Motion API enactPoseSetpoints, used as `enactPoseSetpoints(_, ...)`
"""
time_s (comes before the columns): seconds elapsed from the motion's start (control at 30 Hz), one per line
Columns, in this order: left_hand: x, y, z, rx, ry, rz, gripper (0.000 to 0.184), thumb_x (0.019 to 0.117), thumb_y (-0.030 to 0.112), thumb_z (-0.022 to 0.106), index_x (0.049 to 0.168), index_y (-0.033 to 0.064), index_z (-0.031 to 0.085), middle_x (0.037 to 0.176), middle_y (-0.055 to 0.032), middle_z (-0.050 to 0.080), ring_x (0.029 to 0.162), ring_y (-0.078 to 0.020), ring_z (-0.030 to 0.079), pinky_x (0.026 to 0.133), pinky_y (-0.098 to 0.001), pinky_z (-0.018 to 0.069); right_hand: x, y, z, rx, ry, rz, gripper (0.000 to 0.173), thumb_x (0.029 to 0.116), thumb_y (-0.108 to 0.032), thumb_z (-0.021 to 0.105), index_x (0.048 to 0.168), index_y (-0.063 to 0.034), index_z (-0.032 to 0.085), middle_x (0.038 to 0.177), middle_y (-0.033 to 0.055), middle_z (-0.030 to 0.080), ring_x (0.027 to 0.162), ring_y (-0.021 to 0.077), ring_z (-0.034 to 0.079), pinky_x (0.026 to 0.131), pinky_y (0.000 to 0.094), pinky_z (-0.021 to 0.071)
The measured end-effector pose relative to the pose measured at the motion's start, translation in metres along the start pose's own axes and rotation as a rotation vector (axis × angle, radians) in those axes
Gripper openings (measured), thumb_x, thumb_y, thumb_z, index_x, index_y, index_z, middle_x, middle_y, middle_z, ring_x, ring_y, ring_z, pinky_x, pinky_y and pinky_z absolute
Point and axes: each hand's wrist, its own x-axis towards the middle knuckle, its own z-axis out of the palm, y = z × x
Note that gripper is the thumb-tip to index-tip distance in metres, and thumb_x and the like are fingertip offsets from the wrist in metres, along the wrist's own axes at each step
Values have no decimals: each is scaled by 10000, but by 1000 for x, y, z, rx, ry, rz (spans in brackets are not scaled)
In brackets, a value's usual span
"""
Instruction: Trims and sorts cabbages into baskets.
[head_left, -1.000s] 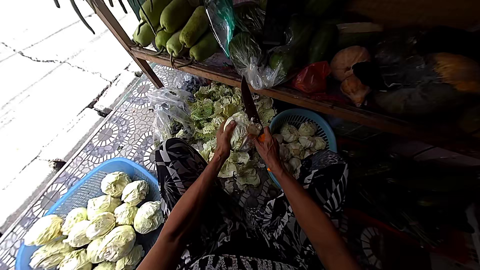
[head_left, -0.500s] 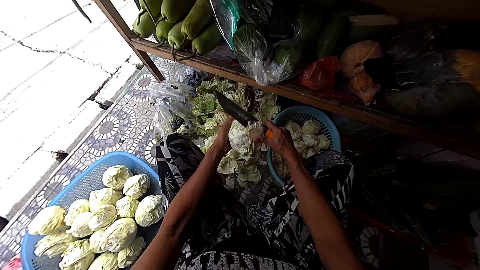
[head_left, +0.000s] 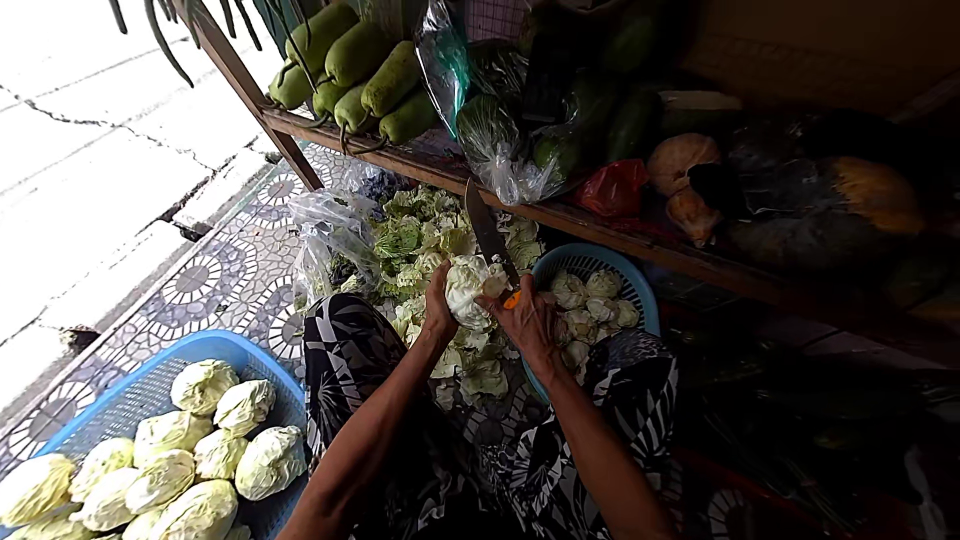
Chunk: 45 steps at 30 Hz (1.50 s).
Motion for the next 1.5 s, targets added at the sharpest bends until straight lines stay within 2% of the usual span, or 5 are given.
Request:
enactPoseSetpoints(0.47,-1,-18,-9,212,147,352,444,1011,294,391,1290,-51,414,1102,-146,531,963,-157,577,872,-351,522,8,6,21,447,-216,67,646,1014,-534,552,1367,6,541,962,176,656,784,257,630,745,439,523)
enactPoseSetpoints(0.63,-1,33,-2,36,-171,-159,761,1029,688,161,1416,121,491,1195,-98,670,1071,-193,661,913,-420,560,36,40,-3,338,-150,-266,571,937,-436,704,1158,82,613,869,231,657,818,333,653,780,522,517)
enactPoseSetpoints(0.77,3,39,-7,56,-279,-360,539,1035,604,393,1237,153,607,1014,-62,709,890,-181,706,757,-391,610,33,50,-2,240,-85,-358,674,854,-556,743,1081,66,619,730,181,606,695,336,620,656,533,500)
enactPoseSetpoints(1.13,-7,17,-6,49,-170,-52,377,1080,417,375,1204,148,608,981,0,696,864,-90,683,762,-315,591,-3,3,-8,97,-22,39,935,798,-676,747,1301,82,534,958,266,682,933,431,680,816,594,514)
enactPoseSetpoints(1.5,-6,-11,-10,108,-8,319,501,980,471,464,1300,87,500,1071,-24,644,946,-90,646,855,-336,562,-2,4,14,283,-118,93,632,1006,-529,578,1249,54,573,905,235,661,865,370,668,819,535,522)
